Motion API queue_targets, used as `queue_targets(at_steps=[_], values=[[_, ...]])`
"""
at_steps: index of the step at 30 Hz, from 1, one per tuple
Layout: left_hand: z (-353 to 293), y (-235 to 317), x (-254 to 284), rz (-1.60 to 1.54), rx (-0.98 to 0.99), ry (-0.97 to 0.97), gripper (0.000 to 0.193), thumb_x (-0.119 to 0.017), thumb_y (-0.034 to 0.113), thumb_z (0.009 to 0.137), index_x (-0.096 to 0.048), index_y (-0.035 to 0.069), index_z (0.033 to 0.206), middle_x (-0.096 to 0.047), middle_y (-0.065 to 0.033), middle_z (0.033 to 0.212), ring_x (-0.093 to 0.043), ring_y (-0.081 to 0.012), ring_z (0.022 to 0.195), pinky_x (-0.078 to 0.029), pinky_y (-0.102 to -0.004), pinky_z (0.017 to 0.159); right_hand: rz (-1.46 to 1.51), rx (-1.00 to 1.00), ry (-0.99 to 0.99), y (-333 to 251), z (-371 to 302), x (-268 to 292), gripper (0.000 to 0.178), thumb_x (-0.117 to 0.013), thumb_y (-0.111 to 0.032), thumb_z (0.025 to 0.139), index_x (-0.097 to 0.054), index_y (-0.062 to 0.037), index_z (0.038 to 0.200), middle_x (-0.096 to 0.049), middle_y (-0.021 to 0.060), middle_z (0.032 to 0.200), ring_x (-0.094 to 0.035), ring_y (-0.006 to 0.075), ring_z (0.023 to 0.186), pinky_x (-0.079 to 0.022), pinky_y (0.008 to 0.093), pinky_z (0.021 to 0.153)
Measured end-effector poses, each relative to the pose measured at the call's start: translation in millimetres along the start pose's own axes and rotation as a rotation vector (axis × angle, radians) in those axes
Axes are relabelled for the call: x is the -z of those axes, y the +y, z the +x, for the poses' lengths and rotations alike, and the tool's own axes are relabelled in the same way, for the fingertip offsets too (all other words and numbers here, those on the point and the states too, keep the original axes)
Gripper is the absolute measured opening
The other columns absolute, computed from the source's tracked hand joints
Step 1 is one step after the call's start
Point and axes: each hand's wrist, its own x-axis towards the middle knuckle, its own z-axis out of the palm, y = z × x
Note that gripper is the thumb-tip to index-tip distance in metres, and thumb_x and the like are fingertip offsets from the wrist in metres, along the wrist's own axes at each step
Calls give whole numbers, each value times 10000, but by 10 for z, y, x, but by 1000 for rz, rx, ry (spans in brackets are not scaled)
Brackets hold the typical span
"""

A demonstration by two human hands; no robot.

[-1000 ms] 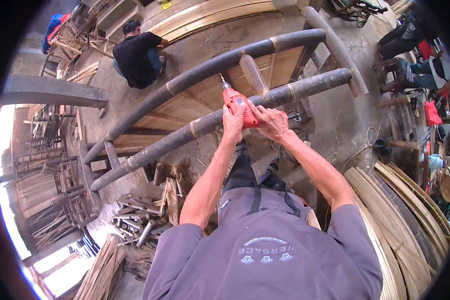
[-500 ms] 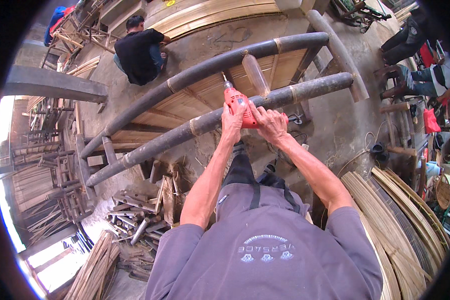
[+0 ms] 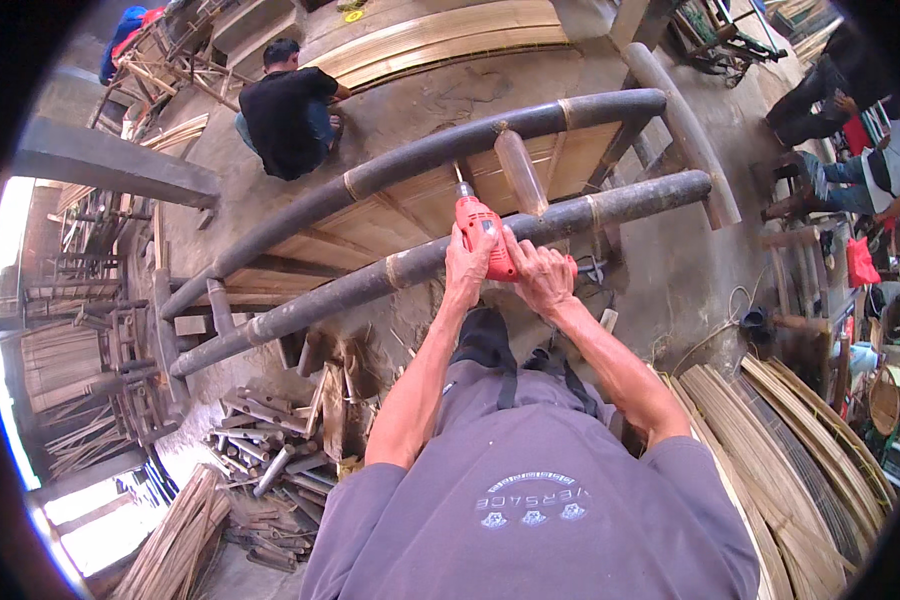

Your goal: The person uses a red power drill to fasten joints on a wooden frame structure. They then switch to a hand saw to trim a wooden dowel and insert it into a pre-drilled hole on the frame.

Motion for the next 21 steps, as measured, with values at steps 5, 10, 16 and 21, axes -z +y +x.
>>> queue_targets(at_steps=[5,10,16,21], values=[[-12,101,4,136,-31,3,606,-678,341,828,-437,25,1286,-623,-169,1108,-621,-241,966,-515,-365,833,12,-38,-11,-13,8,-34,815,-690,-119,660,-397,-75,1419,-584,80,867,-624,239,698,-488,383,642],[55,-5,41,238,-49,30,772,-655,401,840,-317,6,1411,-614,-226,1161,-622,-313,1040,-505,-393,871,32,-31,-14,-41,35,54,816,-696,-135,665,-395,-75,1421,-582,71,849,-622,231,684,-484,373,632],[100,130,39,634,38,74,863,-484,541,886,-194,-28,1466,-559,-359,1177,-569,-455,1107,-464,-472,929,10,-39,-61,-48,95,95,806,-693,-129,679,-389,-74,1424,-592,79,877,-631,237,702,-487,374,637],[88,215,41,780,105,84,841,-411,582,892,-232,-6,1465,-621,-345,1043,-599,-487,1014,-457,-512,912,-56,-24,-111,-47,141,119,833,-693,-120,671,-366,-71,1436,-601,94,915,-638,248,736,-496,382,665]])
